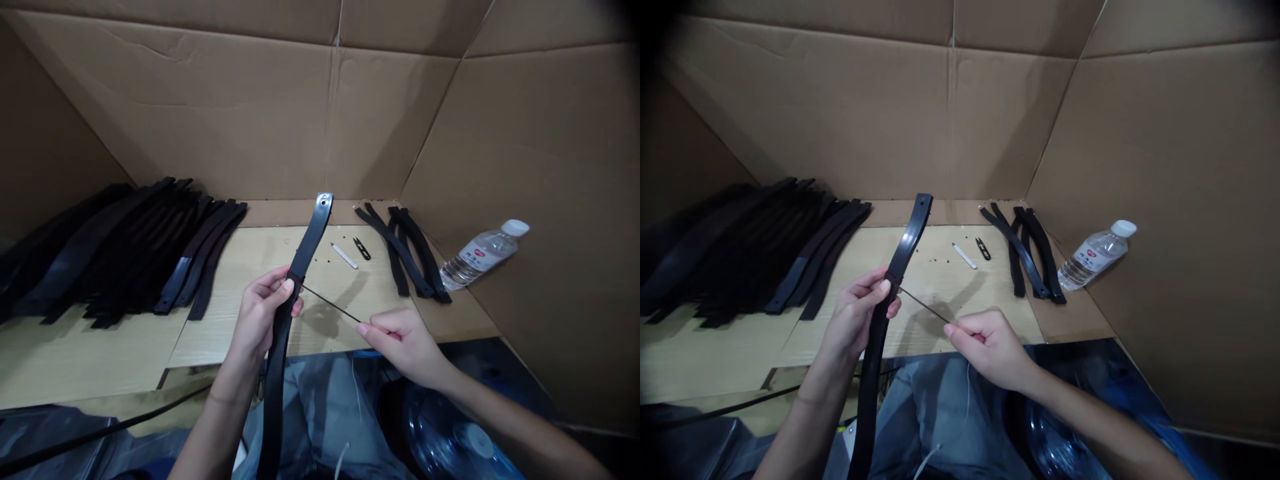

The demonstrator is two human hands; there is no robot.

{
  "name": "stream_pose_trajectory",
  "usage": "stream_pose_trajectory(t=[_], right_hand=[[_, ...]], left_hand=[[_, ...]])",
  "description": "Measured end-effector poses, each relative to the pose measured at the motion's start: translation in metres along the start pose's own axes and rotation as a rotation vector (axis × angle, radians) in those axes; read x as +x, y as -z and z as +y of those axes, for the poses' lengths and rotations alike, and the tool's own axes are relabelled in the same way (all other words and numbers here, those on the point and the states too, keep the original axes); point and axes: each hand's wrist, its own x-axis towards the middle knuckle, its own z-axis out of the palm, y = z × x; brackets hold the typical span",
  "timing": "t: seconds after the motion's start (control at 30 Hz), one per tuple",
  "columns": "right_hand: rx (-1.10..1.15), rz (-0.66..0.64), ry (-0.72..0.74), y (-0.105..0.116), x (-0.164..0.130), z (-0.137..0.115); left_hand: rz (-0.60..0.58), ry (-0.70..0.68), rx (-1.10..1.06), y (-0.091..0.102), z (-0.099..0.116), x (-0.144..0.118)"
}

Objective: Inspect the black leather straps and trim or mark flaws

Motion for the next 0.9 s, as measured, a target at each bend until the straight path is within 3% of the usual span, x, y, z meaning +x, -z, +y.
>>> stream_pose_trajectory(t=[0.23,0.53,0.77,0.9], right_hand=[[0.075,-0.016,-0.085,-0.004,0.003,0.017],[0.186,0.018,-0.14,0.005,0.042,0.043],[0.341,0.039,-0.137,-0.027,0.085,0.053],[0.448,-0.011,-0.146,-0.048,0.107,0.054]], left_hand=[[-0.025,0.095,-0.145,0.002,0.004,0.002],[-0.137,0.187,-0.214,-0.001,0.008,-0.004],[-0.115,0.241,-0.272,-0.007,-0.001,-0.007],[-0.074,0.221,-0.246,-0.006,-0.004,-0.006]])
